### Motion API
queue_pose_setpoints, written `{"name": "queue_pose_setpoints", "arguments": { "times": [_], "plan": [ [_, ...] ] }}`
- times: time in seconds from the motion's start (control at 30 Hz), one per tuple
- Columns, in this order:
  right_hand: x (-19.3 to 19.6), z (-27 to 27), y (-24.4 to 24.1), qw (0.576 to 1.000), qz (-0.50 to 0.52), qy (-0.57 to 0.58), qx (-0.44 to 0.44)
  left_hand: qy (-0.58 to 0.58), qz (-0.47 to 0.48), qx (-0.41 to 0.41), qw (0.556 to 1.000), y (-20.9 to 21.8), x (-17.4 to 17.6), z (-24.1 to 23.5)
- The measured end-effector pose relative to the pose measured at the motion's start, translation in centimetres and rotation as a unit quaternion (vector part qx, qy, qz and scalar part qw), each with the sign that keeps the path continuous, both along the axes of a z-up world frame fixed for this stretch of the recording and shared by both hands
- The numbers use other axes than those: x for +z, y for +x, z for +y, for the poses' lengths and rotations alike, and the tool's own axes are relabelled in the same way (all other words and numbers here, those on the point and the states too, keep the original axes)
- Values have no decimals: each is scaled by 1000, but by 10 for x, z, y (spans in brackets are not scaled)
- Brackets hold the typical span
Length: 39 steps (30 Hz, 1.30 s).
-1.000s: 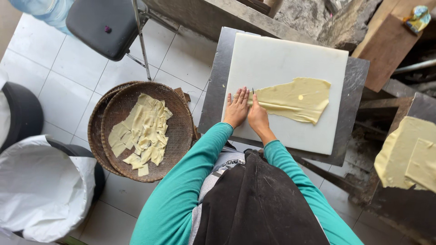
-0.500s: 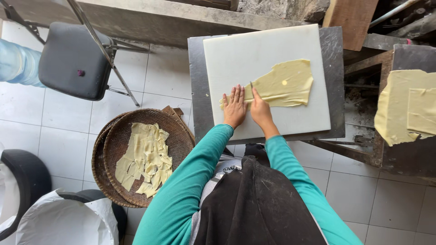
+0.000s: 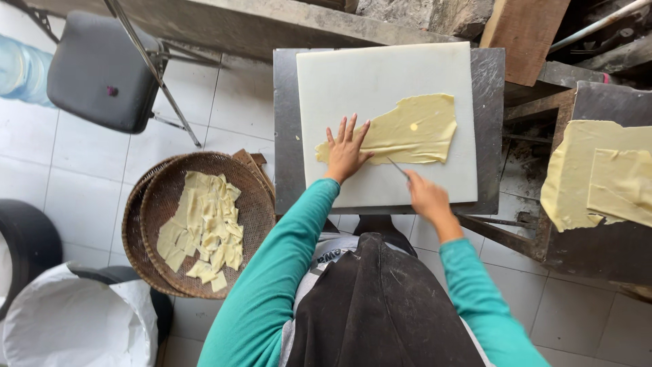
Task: The person places thin sheets of dough onto a white cutting board, cuts them into strips with a knife, and transfers the cut pieces into a woven basket. The process is repeated with multiple sheets of dough.
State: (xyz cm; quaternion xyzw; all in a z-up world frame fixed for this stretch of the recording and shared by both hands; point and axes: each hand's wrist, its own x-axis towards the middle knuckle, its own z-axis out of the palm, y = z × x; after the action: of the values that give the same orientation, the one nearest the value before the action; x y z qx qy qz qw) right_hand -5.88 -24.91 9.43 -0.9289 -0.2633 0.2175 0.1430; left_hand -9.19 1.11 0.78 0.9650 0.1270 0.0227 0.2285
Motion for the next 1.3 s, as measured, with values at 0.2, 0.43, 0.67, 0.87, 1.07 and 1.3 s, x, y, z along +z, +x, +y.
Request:
{"name": "queue_pose_setpoints", "arguments": {
  "times": [0.2, 0.43, 0.67, 0.87, 1.07, 1.3],
  "plan": [
    [9, 43, 95, 954, -166, 26, 248, -11, 117, 10, 993, 14, 22, 7],
    [8, 74, 136, 925, -116, -70, 354, -22, 149, 38, 988, 17, 26, 3],
    [7, 79, 151, 905, -83, -91, 407, -23, 168, 54, 984, 20, 25, -3],
    [-4, 71, 147, 903, -95, -112, 403, -23, 166, 56, 984, 20, 24, -5],
    [3, -16, 186, 920, -136, -136, 342, -23, 175, 55, 983, 24, 31, -5],
    [49, -128, 217, 938, -89, -284, 180, -35, 195, 57, 979, 22, 36, -4]
  ]
}}
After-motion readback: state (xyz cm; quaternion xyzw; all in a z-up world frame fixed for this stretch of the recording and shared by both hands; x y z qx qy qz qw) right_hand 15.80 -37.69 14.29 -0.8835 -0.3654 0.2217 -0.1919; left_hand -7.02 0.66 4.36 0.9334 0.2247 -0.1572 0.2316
